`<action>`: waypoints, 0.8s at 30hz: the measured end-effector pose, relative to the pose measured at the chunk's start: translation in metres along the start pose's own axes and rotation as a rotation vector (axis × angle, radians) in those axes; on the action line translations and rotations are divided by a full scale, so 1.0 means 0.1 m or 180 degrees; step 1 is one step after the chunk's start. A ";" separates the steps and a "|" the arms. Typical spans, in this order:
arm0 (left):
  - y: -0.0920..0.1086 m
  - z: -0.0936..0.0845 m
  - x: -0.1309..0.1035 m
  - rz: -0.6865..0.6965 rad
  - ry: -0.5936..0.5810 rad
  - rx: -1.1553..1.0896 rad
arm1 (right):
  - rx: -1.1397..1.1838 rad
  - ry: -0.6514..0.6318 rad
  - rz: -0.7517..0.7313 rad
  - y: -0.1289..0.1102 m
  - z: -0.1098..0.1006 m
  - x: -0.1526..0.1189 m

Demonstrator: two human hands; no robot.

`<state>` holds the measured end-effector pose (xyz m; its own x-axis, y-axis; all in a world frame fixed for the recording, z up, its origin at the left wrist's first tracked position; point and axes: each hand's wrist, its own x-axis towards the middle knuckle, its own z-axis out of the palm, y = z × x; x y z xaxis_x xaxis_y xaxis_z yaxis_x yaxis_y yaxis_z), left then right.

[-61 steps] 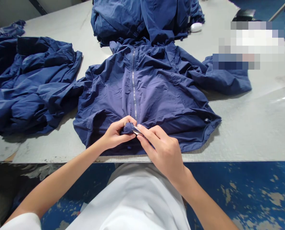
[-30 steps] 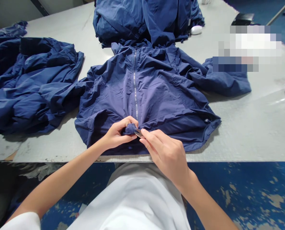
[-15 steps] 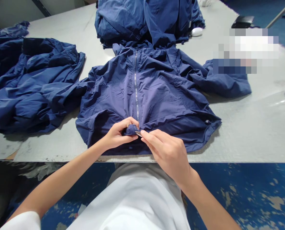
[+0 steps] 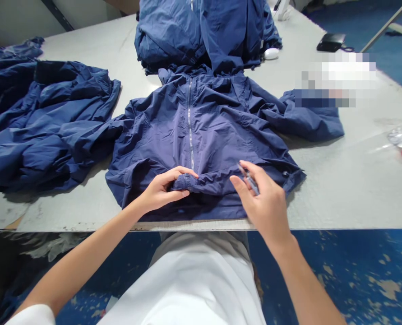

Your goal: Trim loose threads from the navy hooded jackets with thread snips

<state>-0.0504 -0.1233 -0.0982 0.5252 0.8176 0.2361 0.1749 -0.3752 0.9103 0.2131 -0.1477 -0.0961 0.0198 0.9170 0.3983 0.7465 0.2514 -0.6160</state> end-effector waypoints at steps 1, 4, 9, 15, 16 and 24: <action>0.05 -0.04 -0.02 -0.0002 -0.0107 0.0205 | -0.0213 -0.0027 0.0114 0.07 -0.06 0.05; 0.23 -0.15 -0.13 0.0222 -0.0408 0.1496 | -0.1149 -0.0190 0.0656 0.25 -0.25 0.17; 0.54 -0.16 -0.47 0.1020 -0.0751 0.3575 | -0.2203 -0.0971 0.1327 0.39 -0.58 0.20; 0.58 -0.27 -1.00 0.0320 -0.0422 0.4347 | -0.2260 -0.0646 0.0718 0.60 -0.91 -0.22; 0.55 -0.33 -1.11 0.0126 -0.0257 0.4464 | -0.2194 -0.0491 0.0531 0.65 -0.94 -0.32; 0.34 -0.62 -2.01 -0.0939 0.0608 0.4732 | -0.2104 -0.0029 0.0075 0.90 -1.08 -0.87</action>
<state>-0.2011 -0.2732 -0.0931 0.2314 0.9380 0.2581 0.9631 -0.1835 -0.1968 0.3508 -0.2381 -0.1129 0.0376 0.9233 0.3822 0.9970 -0.0089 -0.0764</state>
